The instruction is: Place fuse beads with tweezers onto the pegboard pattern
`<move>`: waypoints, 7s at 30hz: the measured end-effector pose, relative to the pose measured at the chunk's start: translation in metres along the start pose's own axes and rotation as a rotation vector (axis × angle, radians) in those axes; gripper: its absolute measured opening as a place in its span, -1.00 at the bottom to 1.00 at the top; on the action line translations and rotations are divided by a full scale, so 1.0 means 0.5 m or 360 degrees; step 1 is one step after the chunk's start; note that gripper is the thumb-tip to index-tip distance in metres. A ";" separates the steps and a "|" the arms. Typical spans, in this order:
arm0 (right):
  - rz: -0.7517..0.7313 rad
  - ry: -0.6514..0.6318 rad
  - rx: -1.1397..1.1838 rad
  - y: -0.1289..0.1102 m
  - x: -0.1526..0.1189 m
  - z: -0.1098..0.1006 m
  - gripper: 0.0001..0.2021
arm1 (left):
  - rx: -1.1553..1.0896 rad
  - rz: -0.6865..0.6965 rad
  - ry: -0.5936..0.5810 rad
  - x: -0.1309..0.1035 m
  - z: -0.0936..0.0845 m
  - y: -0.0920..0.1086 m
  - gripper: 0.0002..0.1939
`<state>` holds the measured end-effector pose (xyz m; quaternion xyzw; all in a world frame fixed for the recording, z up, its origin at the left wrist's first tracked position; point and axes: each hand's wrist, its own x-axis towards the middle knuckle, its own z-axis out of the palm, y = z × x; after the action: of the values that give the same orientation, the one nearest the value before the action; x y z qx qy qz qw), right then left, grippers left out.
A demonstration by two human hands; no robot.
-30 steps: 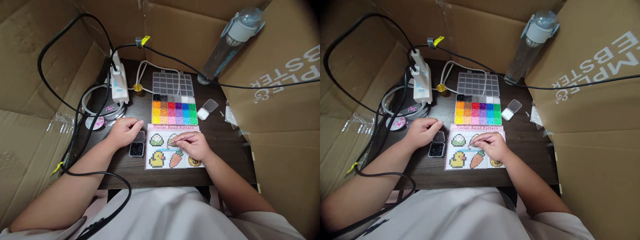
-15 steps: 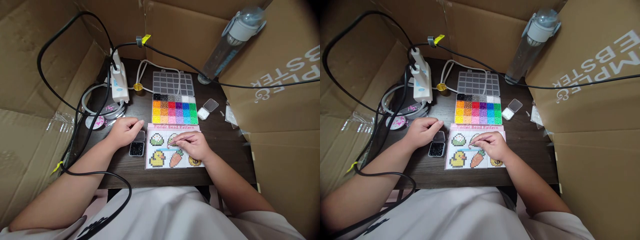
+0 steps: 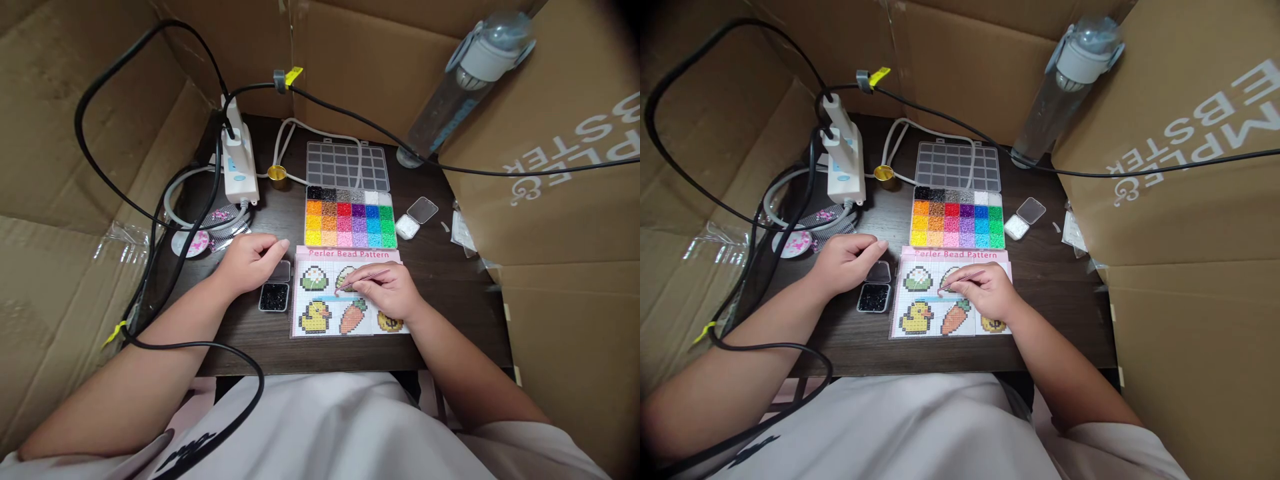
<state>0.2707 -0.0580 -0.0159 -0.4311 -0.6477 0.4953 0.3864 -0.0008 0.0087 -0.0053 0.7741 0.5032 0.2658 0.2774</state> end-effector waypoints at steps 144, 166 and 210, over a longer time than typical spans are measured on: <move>0.0219 0.0272 0.0090 -0.059 0.017 0.005 -0.85 | 0.0008 0.0010 -0.0095 -0.003 -0.003 -0.011 -0.53; 0.0008 -0.0028 -0.0101 -0.007 0.009 -0.002 -0.86 | -0.0005 0.0011 -0.0085 -0.001 -0.004 -0.008 -0.53; 0.0084 0.0815 0.0011 -0.057 0.117 -0.018 -0.85 | 0.0038 0.0003 -0.0091 -0.004 -0.005 -0.021 -0.53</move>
<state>0.2547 -0.0044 0.0183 -0.5579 -0.5156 0.3820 0.5262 -0.0100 0.0107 -0.0108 0.7851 0.4973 0.2379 0.2821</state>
